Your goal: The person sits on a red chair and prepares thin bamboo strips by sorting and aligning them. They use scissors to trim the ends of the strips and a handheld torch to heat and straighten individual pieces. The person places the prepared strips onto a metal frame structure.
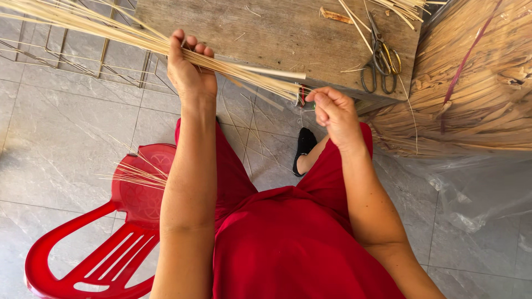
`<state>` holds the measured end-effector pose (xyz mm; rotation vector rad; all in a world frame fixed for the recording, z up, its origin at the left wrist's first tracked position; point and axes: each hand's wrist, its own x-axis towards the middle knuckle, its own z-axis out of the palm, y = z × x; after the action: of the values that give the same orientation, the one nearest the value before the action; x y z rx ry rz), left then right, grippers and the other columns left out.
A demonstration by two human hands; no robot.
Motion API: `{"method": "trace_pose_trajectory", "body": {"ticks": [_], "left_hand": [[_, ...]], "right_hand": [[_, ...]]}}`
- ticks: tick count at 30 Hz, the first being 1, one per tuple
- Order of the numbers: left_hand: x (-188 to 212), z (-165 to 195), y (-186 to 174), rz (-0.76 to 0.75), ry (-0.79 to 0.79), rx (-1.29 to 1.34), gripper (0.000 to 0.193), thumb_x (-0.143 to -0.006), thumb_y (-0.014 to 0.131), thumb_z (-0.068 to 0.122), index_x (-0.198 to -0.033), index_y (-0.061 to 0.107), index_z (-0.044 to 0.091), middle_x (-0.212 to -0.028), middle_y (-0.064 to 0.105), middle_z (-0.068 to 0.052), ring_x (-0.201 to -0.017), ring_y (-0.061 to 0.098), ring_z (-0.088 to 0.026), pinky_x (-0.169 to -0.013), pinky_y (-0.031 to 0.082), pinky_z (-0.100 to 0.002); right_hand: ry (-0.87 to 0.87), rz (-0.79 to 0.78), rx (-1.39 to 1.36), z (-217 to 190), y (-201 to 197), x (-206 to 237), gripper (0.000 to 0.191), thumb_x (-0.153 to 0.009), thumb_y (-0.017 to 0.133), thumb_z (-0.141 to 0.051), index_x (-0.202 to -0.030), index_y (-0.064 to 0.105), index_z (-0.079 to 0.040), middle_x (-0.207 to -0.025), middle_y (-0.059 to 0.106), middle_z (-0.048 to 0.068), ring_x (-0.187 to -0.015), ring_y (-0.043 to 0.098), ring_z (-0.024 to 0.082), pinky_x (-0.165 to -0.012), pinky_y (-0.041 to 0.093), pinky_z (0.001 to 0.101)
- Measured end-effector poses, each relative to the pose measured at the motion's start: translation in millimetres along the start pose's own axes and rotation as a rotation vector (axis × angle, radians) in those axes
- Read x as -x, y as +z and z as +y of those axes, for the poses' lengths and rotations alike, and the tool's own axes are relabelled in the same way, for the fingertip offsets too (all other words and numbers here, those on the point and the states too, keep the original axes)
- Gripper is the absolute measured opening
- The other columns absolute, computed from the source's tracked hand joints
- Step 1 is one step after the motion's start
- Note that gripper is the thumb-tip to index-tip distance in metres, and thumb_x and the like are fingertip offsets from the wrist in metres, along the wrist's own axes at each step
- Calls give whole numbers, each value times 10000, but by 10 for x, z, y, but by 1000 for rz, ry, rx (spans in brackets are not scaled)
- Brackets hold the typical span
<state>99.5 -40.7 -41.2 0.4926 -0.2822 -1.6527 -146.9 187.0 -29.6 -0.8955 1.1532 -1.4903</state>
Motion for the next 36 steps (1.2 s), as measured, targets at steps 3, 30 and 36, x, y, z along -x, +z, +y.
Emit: {"method": "trace_pose_trajectory", "body": {"ticks": [3,30,36], "left_hand": [[85,14,-183,-80,-197,-130,231,-1094,517,250,-1185,536,39,-1040,656,-131,-886,715,-268,-767,664,-406],[-142,522,-1128,207,77,-130,325,-1051,544,291,-1280,468,73,-919,673,-102,-901,731,-309,-804,690,-474],[-154,944,-909,37,449,-369,345,-1074,628,389,-1240,600,87,-762,584,-6,-668,596,-126,-630,552,-330]], "right_hand": [[3,79,-32,-113,-110,22,161,-1043,613,-169,-1031,712,-43,-867,692,-17,-551,415,20,-496,333,204],[-404,695,-359,-546,-2789,497,222,-1160,658,-284,-1074,618,-83,-1043,750,156,-725,651,166,-623,535,266],[-473,675,-326,-952,-2582,593,255,-1214,570,-197,-1044,542,-9,-1235,696,295,-838,641,243,-702,515,318]]}}
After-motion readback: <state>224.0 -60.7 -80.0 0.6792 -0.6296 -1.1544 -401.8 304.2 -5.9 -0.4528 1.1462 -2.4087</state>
